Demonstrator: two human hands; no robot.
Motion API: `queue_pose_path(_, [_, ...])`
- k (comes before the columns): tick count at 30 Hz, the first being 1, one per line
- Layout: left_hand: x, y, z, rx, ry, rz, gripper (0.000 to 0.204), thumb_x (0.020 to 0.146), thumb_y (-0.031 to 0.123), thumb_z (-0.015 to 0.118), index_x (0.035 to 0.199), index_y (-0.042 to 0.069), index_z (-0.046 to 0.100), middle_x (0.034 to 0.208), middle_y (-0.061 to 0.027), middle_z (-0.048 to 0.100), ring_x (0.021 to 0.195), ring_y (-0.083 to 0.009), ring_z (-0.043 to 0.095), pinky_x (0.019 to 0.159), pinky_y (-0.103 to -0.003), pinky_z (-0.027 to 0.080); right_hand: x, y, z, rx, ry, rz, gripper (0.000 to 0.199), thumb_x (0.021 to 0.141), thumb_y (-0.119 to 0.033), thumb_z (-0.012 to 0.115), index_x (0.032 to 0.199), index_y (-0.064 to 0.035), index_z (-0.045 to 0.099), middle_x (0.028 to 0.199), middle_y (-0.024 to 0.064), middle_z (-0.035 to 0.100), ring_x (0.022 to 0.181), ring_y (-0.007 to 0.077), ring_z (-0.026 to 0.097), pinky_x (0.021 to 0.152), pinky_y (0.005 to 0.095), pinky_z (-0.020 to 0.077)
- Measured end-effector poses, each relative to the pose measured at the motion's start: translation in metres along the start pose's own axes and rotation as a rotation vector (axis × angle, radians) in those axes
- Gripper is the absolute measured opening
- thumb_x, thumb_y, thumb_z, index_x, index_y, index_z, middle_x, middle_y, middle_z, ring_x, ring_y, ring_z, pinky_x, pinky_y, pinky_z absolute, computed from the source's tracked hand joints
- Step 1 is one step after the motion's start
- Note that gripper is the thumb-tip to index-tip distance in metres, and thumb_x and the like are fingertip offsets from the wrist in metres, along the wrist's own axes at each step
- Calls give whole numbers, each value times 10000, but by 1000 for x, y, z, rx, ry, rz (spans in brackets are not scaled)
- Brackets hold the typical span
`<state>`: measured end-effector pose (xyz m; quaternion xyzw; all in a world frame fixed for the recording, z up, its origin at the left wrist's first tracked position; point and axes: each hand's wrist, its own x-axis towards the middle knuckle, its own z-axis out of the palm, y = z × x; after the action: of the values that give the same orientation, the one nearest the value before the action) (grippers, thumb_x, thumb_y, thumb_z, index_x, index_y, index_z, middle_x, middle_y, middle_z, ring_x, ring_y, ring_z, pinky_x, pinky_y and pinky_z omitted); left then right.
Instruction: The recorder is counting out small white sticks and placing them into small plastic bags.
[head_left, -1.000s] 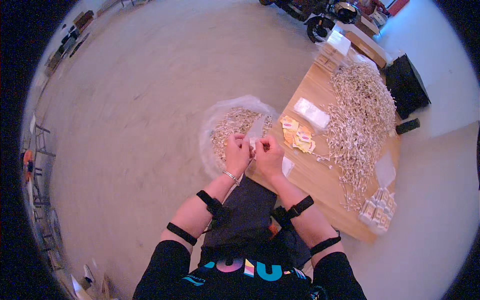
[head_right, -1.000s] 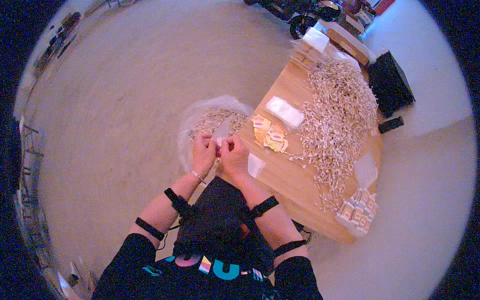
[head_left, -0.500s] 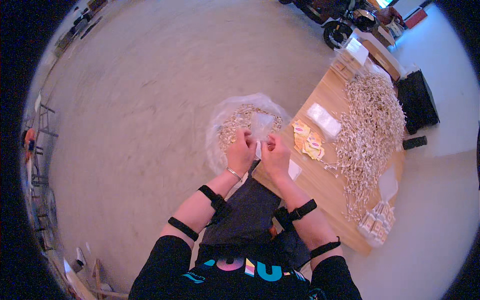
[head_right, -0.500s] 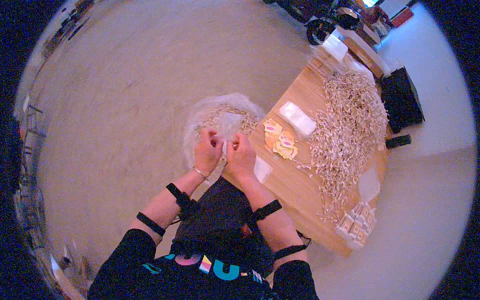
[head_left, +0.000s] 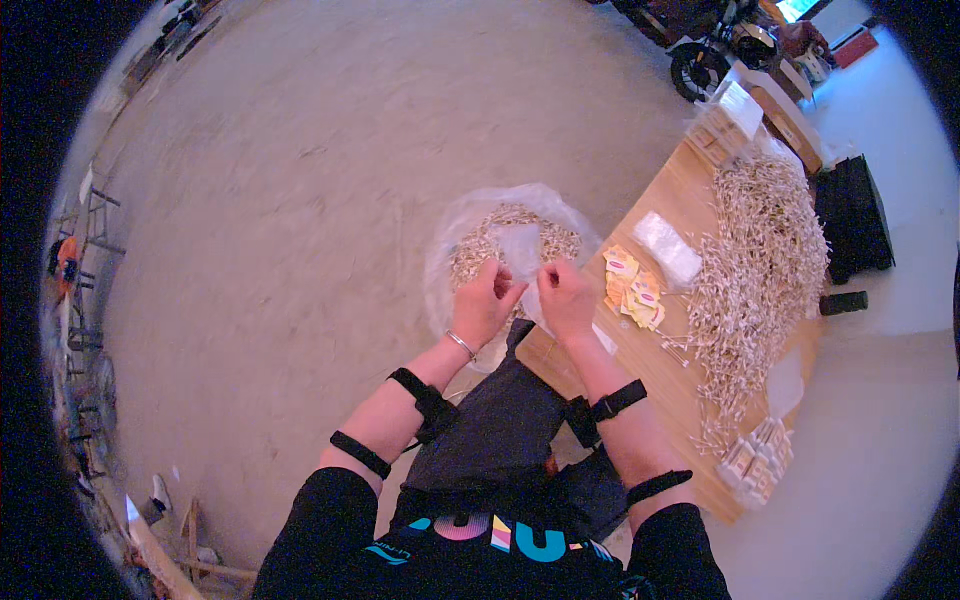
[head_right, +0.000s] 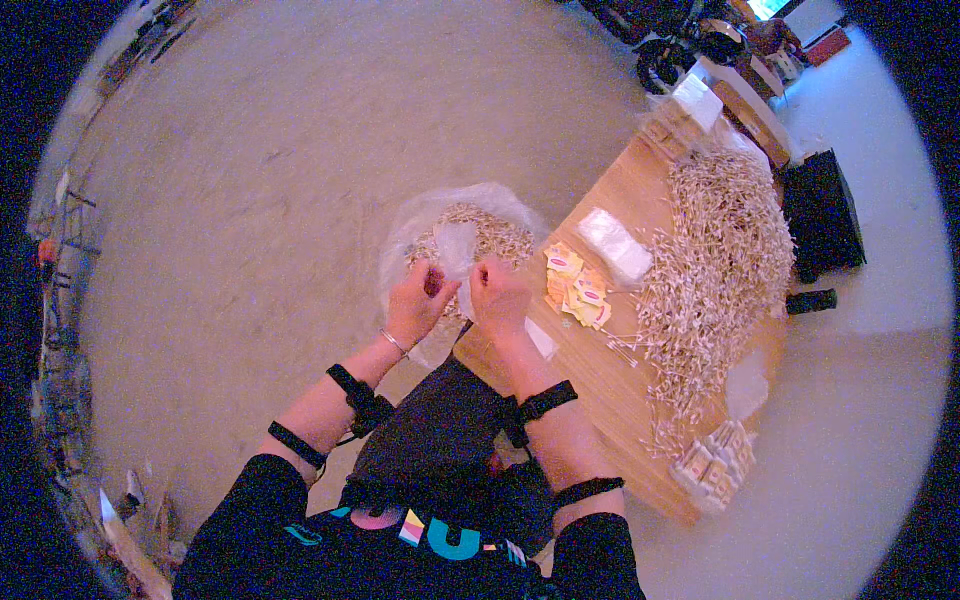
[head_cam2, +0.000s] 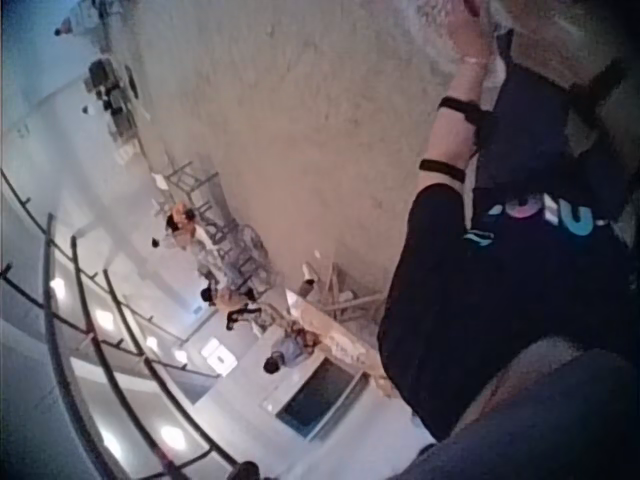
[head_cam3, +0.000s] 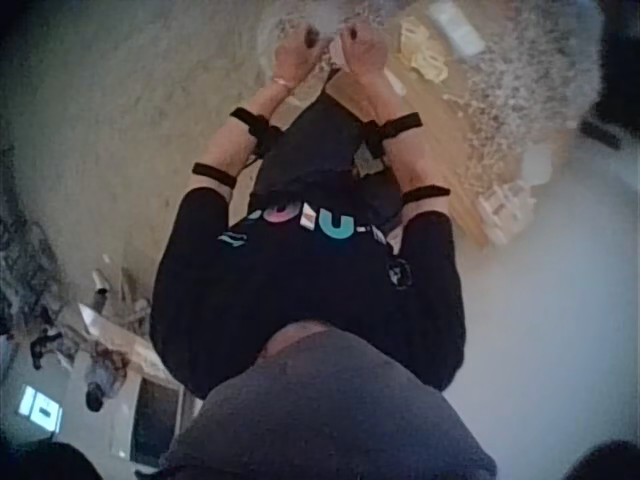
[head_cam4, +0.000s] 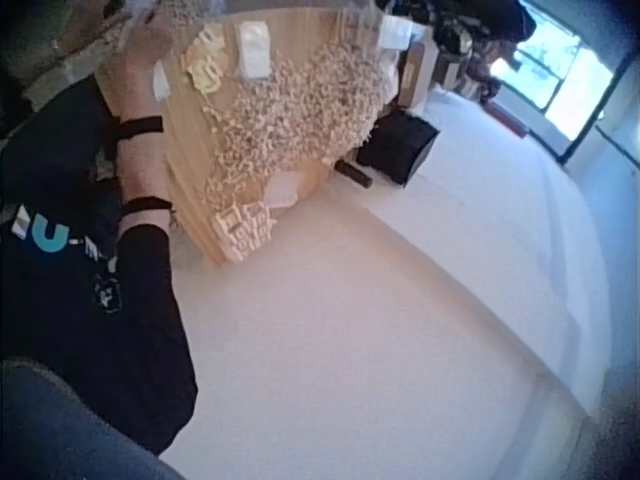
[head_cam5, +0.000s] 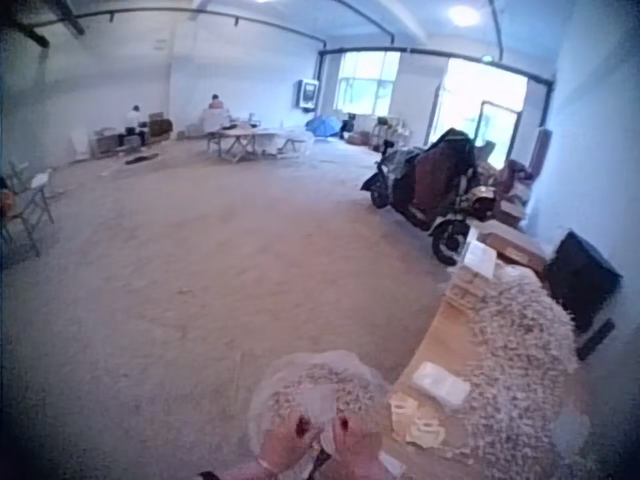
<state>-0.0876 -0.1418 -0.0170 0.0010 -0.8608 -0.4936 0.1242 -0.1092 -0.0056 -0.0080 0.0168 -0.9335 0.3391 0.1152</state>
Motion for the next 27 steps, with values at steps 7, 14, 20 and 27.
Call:
queue_pose_path(7, [5, -24, 10, -710, -107, -670, 258, 858, 265, 586, 762, 31, 536, 686, -40, 580, 573, -109, 563, 518, -245, 491, 15, 11, 9, -50, 37, -268, 96, 739, -164, 600, 717, -80, 559, 707, 101, 583, 690, 296, 576, 585, 409, 455])
queue_pose_path(14, [-1, -30, 23, -679, -79, -754, 229, 863, 233, 578, 768, 25, 561, 685, -40, 580, 566, -111, 556, 525, -254, 492, 14, 24, 9, -41, -185, -294, 86, 723, -138, 605, 737, -57, 577, 786, 117, 580, 794, 306, 561, 677, 407, 456])
queue_pose_path(20, [-31, -5, 32, -661, -145, -805, 184, 859, 187, 584, 829, 7, 563, 677, -25, 581, 581, -85, 534, 540, -225, 452, 4, 49, -14, 113, -227, -337, 71, 720, -73, 599, 780, -36, 591, 847, 119, 580, 838, 308, 547, 722, 384, 450])
queue_pose_path(27, [-36, -13, 42, -672, -126, -735, 200, 858, 202, 587, 845, 4, 564, 705, -37, 592, 627, -109, 548, 576, -251, 459, 3, 30, -9, -7, -130, -198, 91, 734, -103, 567, 738, -17, 594, 893, 130, 577, 869, 316, 531, 775, 416, 430])
